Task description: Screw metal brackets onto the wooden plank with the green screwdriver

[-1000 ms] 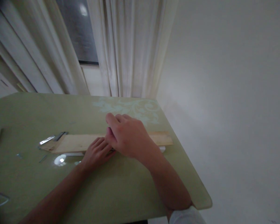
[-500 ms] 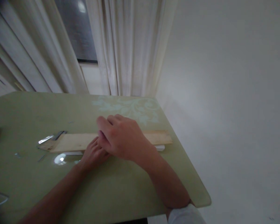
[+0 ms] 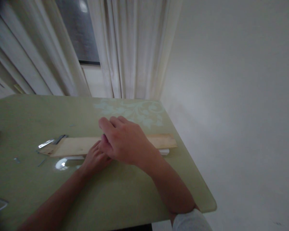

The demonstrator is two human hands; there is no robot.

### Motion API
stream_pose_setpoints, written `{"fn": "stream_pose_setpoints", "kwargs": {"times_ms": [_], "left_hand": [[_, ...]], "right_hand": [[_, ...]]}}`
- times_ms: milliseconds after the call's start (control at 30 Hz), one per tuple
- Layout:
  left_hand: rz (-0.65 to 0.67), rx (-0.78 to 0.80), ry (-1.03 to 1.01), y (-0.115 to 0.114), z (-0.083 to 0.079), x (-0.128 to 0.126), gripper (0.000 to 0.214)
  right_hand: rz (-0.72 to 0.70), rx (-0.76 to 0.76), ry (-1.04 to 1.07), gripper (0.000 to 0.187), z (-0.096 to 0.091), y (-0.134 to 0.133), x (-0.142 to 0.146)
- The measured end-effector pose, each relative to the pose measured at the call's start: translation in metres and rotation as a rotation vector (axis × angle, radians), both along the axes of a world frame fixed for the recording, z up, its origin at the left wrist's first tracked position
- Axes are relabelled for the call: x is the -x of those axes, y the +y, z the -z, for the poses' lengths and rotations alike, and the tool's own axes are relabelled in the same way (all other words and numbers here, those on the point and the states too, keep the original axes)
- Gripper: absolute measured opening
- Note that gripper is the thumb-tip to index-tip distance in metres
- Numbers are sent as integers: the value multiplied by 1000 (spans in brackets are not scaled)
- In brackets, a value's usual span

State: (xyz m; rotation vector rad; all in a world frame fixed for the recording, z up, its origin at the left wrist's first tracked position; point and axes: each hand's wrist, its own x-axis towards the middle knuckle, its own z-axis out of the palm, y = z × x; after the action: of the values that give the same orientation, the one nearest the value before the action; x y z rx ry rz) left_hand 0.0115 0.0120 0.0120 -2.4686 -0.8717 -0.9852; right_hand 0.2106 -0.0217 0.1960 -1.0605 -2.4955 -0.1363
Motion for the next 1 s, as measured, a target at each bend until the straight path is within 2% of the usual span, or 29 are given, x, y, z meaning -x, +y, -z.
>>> {"fn": "stream_pose_setpoints", "kwargs": {"times_ms": [67,200,267,400,500,567,667,733,767,833,933,1000], "left_hand": [[-3,-33,-15,1,1,0,11],[8,28,11,-2,-4,0,9],[18,72,23,-4,-8,-1,8],[32,44,6,-4,-9,-2,5],[24,-14,-17,-2,-7,-2,9],[21,-11,-14,-2,-6,-2,11],[16,56,23,-3,-7,-1,9],[14,86,34,-4,-8,-1,8],[17,88,35,-4,-9,-1,7],[19,73,32,-4,-9,-2,6],[11,26,17,-2,-8,-2,8],[13,13,7,-2,-7,-2,9]], "right_hand": [[4,-4,-22,19,0,-2,4],[223,13,-51,43,1,4,4],[269,18,-41,41,1,9,-1],[100,40,28,19,0,9,-7],[27,36,29,21,0,4,-3],[101,19,-1,23,0,4,1],[302,14,-46,40,0,9,2],[361,14,-54,41,0,13,-1],[343,12,-45,35,0,14,-3],[216,18,-9,23,0,13,-7],[-6,39,31,25,0,9,-9],[-49,24,28,26,1,9,-8]]}}
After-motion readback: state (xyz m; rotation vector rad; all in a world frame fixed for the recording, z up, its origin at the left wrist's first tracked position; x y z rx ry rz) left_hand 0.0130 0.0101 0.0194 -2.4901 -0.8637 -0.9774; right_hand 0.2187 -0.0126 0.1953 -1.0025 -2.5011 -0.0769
